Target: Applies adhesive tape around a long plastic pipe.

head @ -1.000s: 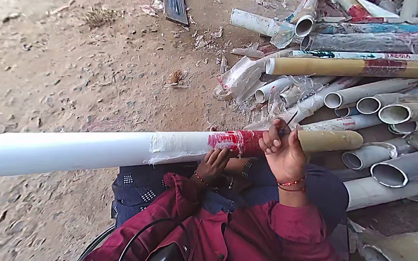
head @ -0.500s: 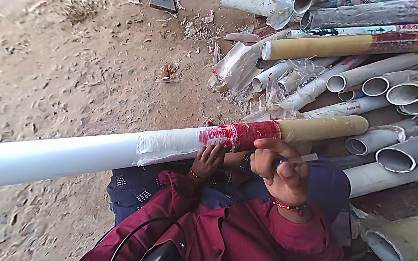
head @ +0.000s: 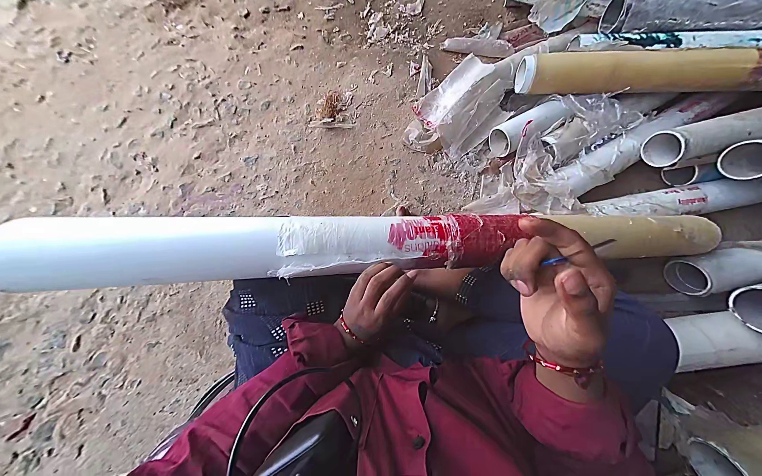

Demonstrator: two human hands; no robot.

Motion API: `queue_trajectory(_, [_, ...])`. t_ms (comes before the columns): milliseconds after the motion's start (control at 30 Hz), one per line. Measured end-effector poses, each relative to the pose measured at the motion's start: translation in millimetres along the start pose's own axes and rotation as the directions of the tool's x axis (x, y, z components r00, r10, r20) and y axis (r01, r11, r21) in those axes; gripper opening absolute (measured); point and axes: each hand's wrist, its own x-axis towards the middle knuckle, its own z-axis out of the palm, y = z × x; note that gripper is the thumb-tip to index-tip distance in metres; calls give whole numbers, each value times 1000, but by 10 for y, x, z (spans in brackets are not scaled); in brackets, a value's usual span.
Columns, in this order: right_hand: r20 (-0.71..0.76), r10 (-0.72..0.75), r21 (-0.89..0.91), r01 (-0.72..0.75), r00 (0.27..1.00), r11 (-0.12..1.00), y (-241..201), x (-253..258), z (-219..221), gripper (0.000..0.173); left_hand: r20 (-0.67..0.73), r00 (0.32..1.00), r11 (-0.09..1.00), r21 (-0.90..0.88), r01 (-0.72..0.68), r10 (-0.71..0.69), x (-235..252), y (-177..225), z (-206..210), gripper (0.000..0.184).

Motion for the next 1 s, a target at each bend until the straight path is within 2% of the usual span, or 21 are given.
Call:
queue_trajectory(67, [-102, 81, -124, -93, 992, 988, 83, 16, 1, 30, 79, 993, 995, -32, 92, -90, 48, -7, -158, 13])
queue_trajectory(133, [-266, 169, -255, -239, 949, 937, 247, 45, 31, 22, 233, 938, 919, -242, 310, -256, 129, 51, -232, 13])
queue_trajectory(167, [-337, 190, -349, -310, 922, 884, 359, 49, 32, 21, 411, 840, 786, -354, 506, -356, 168, 116, -261, 18])
queue_trajectory(200, [-384, 188, -459, -364, 904, 810, 484, 47, 11, 21, 634, 651, 553, -391, 736, -418, 220, 178, -268, 23])
queue_trajectory(233, [-409, 177, -569, -402, 895, 717, 609, 36, -25, 23, 833, 382, 229, -313, 922, -401, 288, 220, -240, 28])
queue_trajectory(267, [-420, 166, -661, -426, 892, 618, 724, 22, -61, 24, 935, 144, -87, -181, 980, -324, 338, 234, -173, 36])
queue_trajectory(300, [-419, 162, -727, -437, 893, 529, 817, 13, -94, 25, 966, -14, -324, -73, 943, -258, 380, 238, -93, 43])
queue_trajectory(333, [-420, 162, -765, -445, 893, 466, 884, 7, -118, 26, 967, -115, -479, -8, 878, -228, 446, 244, -25, 49])
queue_trajectory(367, [-429, 171, -778, -459, 887, 429, 917, 1, -125, 26, 957, -177, -587, 9, 810, -230, 539, 259, 29, 54])
queue_trajectory(433, [-432, 170, -774, -460, 886, 435, 930, 0, -129, 25, 911, -279, -752, -49, 658, -303, 749, 326, 116, 61])
queue_trajectory(467, [-430, 173, -763, -459, 886, 455, 919, 5, -125, 24, 886, -311, -798, -101, 594, -344, 826, 365, 151, 61])
queue_trajectory(533, [-431, 183, -746, -463, 884, 478, 901, 11, -118, 24, 845, -330, -816, -194, 544, -421, 875, 436, 202, 55])
queue_trajectory(667, [-424, 184, -755, -459, 887, 468, 893, -4, -116, 24, 795, -325, -778, -268, 569, -512, 855, 477, 267, 35])
queue_trajectory(800, [-393, 202, -786, -442, 897, 433, 923, 4, -96, 26, 793, -322, -779, -280, 561, -517, 859, 449, 259, 32])
queue_trajectory(867, [-384, 210, -797, -437, 899, 416, 927, 7, -96, 26, 819, -281, -758, -257, 599, -500, 807, 415, 233, 36])
queue_trajectory(933, [-396, 225, -789, -455, 890, 413, 909, 6, -99, 27, 881, -223, -710, -164, 684, -418, 721, 335, 177, 41])
queue_trajectory(1000, [-414, 236, -772, -476, 879, 420, 893, 17, -116, 26, 940, -158, -587, -53, 808, -303, 632, 236, 101, 47])
